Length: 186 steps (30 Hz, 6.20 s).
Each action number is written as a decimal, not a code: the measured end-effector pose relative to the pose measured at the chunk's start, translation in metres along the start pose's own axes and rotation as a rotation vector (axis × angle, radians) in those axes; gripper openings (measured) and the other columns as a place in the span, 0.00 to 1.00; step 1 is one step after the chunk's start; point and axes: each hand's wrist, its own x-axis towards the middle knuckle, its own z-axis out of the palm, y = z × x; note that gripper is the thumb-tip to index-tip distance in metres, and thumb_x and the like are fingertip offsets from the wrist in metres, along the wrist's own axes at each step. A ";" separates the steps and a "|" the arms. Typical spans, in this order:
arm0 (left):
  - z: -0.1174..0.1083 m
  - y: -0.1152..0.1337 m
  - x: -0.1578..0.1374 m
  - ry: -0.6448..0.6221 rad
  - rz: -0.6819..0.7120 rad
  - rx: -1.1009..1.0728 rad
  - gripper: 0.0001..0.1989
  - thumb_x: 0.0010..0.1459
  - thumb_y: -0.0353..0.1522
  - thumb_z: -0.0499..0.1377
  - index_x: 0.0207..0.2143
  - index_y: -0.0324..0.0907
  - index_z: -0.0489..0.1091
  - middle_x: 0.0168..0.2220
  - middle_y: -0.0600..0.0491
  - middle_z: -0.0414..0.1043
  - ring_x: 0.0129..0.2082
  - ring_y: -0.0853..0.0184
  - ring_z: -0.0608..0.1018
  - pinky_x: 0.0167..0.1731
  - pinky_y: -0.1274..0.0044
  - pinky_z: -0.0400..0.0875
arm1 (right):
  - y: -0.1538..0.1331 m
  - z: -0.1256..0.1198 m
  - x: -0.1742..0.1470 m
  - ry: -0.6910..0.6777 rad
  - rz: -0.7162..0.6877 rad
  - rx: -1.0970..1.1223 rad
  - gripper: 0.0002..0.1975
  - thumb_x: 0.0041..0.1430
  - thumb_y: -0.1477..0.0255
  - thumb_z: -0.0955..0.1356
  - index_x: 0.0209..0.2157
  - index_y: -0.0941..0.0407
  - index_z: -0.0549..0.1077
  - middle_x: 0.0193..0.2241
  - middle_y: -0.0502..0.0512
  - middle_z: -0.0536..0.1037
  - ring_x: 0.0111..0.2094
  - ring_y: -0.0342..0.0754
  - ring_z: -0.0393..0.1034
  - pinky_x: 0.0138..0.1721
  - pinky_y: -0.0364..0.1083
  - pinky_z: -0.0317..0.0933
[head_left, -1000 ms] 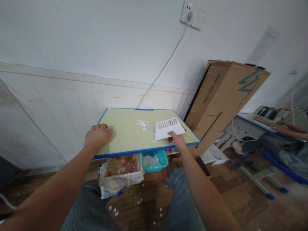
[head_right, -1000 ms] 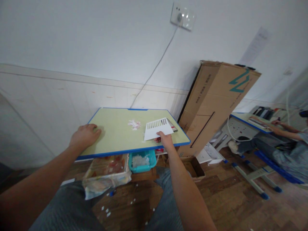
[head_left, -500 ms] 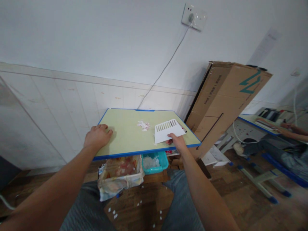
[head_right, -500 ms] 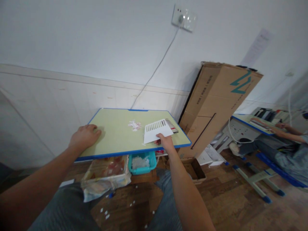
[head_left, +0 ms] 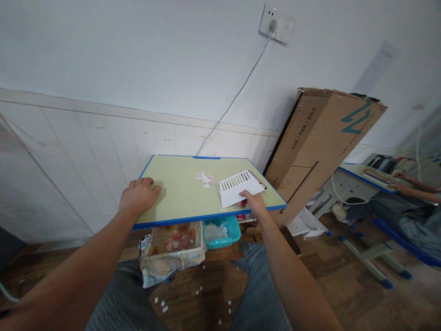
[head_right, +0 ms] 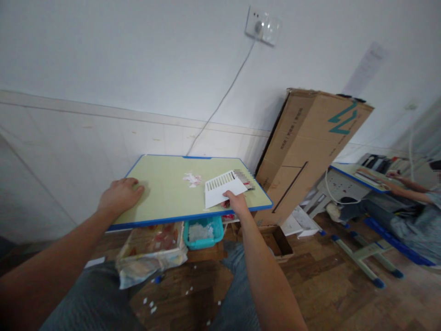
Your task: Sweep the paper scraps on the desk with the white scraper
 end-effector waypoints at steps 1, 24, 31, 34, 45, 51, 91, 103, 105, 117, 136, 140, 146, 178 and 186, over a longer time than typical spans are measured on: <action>0.000 0.000 0.000 -0.002 -0.001 0.003 0.37 0.75 0.45 0.49 0.71 0.31 0.79 0.74 0.30 0.79 0.74 0.37 0.78 0.72 0.53 0.76 | 0.000 0.000 0.000 -0.001 0.000 -0.001 0.08 0.52 0.68 0.75 0.24 0.48 0.74 0.13 0.49 0.76 0.17 0.51 0.67 0.21 0.47 0.65; 0.002 -0.001 0.001 0.000 -0.001 0.002 0.38 0.75 0.45 0.48 0.71 0.31 0.79 0.74 0.30 0.79 0.75 0.39 0.77 0.74 0.53 0.75 | -0.002 0.000 -0.001 0.044 0.001 0.044 0.09 0.46 0.68 0.74 0.32 0.48 0.74 0.16 0.44 0.75 0.16 0.49 0.65 0.17 0.46 0.62; 0.003 0.000 0.000 0.011 0.000 0.003 0.36 0.76 0.45 0.50 0.71 0.32 0.80 0.74 0.29 0.79 0.75 0.38 0.78 0.74 0.53 0.75 | -0.003 0.000 -0.002 0.058 -0.002 0.058 0.10 0.45 0.68 0.74 0.32 0.48 0.74 0.17 0.44 0.75 0.15 0.49 0.64 0.16 0.46 0.60; 0.001 0.001 -0.002 -0.002 -0.007 0.005 0.36 0.76 0.45 0.48 0.71 0.33 0.79 0.75 0.30 0.78 0.75 0.39 0.77 0.73 0.54 0.75 | -0.002 0.001 0.000 0.072 -0.011 0.064 0.09 0.47 0.68 0.74 0.32 0.48 0.74 0.16 0.44 0.75 0.16 0.50 0.66 0.18 0.46 0.62; -0.003 0.002 -0.003 0.002 0.009 -0.002 0.36 0.73 0.44 0.49 0.69 0.32 0.80 0.72 0.29 0.80 0.73 0.37 0.78 0.70 0.52 0.77 | -0.001 0.009 0.008 0.153 -0.027 0.058 0.10 0.55 0.65 0.80 0.33 0.47 0.77 0.21 0.51 0.83 0.23 0.55 0.77 0.27 0.51 0.75; -0.006 0.004 -0.004 -0.004 -0.007 -0.006 0.37 0.74 0.44 0.49 0.70 0.31 0.80 0.73 0.28 0.79 0.73 0.37 0.79 0.72 0.51 0.76 | 0.000 0.015 0.011 0.173 -0.021 0.050 0.10 0.56 0.65 0.80 0.37 0.47 0.78 0.22 0.50 0.85 0.23 0.55 0.78 0.28 0.51 0.76; -0.007 0.005 -0.005 -0.021 -0.008 -0.002 0.38 0.74 0.45 0.47 0.71 0.31 0.79 0.74 0.27 0.78 0.74 0.36 0.77 0.70 0.51 0.76 | 0.001 -0.020 -0.029 0.091 0.014 0.010 0.10 0.52 0.61 0.78 0.27 0.47 0.75 0.18 0.52 0.81 0.20 0.55 0.75 0.24 0.52 0.74; -0.008 0.005 -0.006 -0.005 -0.004 0.006 0.37 0.73 0.45 0.49 0.70 0.33 0.80 0.73 0.29 0.80 0.73 0.37 0.79 0.69 0.53 0.78 | 0.004 -0.012 -0.008 0.166 0.034 0.057 0.08 0.53 0.63 0.78 0.30 0.48 0.77 0.19 0.52 0.83 0.19 0.55 0.77 0.21 0.49 0.73; -0.008 0.005 -0.006 -0.001 -0.003 0.008 0.37 0.74 0.45 0.48 0.70 0.32 0.80 0.73 0.29 0.80 0.73 0.37 0.79 0.69 0.53 0.78 | 0.003 -0.005 0.003 0.180 0.030 0.060 0.07 0.54 0.65 0.77 0.32 0.48 0.78 0.20 0.53 0.84 0.20 0.55 0.78 0.20 0.48 0.71; -0.007 0.005 -0.005 -0.031 -0.003 0.010 0.38 0.76 0.44 0.45 0.72 0.30 0.78 0.76 0.28 0.77 0.76 0.37 0.77 0.72 0.51 0.76 | 0.010 0.008 0.021 0.161 0.012 0.053 0.06 0.57 0.67 0.77 0.32 0.48 0.77 0.20 0.52 0.84 0.22 0.56 0.78 0.26 0.50 0.76; 0.002 -0.002 0.002 -0.001 0.024 -0.004 0.39 0.74 0.46 0.46 0.70 0.29 0.79 0.73 0.27 0.78 0.73 0.35 0.78 0.73 0.51 0.75 | 0.004 0.007 0.011 0.073 -0.017 0.009 0.06 0.54 0.66 0.76 0.30 0.47 0.76 0.19 0.50 0.81 0.21 0.54 0.75 0.26 0.49 0.74; 0.004 -0.004 0.003 0.003 0.014 -0.021 0.38 0.72 0.46 0.49 0.70 0.32 0.80 0.73 0.29 0.79 0.73 0.36 0.78 0.72 0.51 0.76 | 0.002 0.007 0.007 0.063 -0.019 0.004 0.04 0.54 0.68 0.75 0.29 0.48 0.77 0.20 0.51 0.82 0.21 0.53 0.75 0.27 0.48 0.75; 0.001 -0.002 0.002 -0.016 0.004 -0.002 0.38 0.75 0.46 0.47 0.71 0.32 0.79 0.74 0.30 0.79 0.75 0.37 0.77 0.73 0.52 0.75 | -0.002 0.007 0.003 0.043 -0.010 0.003 0.05 0.54 0.69 0.76 0.30 0.49 0.77 0.19 0.50 0.82 0.21 0.53 0.76 0.26 0.48 0.76; -0.005 0.003 -0.003 -0.018 0.013 -0.010 0.38 0.75 0.45 0.46 0.70 0.29 0.79 0.74 0.27 0.78 0.75 0.35 0.77 0.74 0.50 0.75 | -0.008 0.015 -0.010 -0.048 0.021 -0.020 0.05 0.52 0.67 0.75 0.28 0.49 0.77 0.16 0.50 0.79 0.19 0.53 0.72 0.24 0.48 0.71; -0.005 0.003 -0.003 -0.016 0.002 -0.027 0.38 0.75 0.45 0.47 0.71 0.29 0.79 0.74 0.26 0.78 0.75 0.34 0.78 0.73 0.48 0.76 | -0.010 0.015 -0.009 -0.030 0.008 0.002 0.06 0.52 0.65 0.75 0.29 0.48 0.76 0.17 0.49 0.79 0.19 0.51 0.72 0.24 0.47 0.70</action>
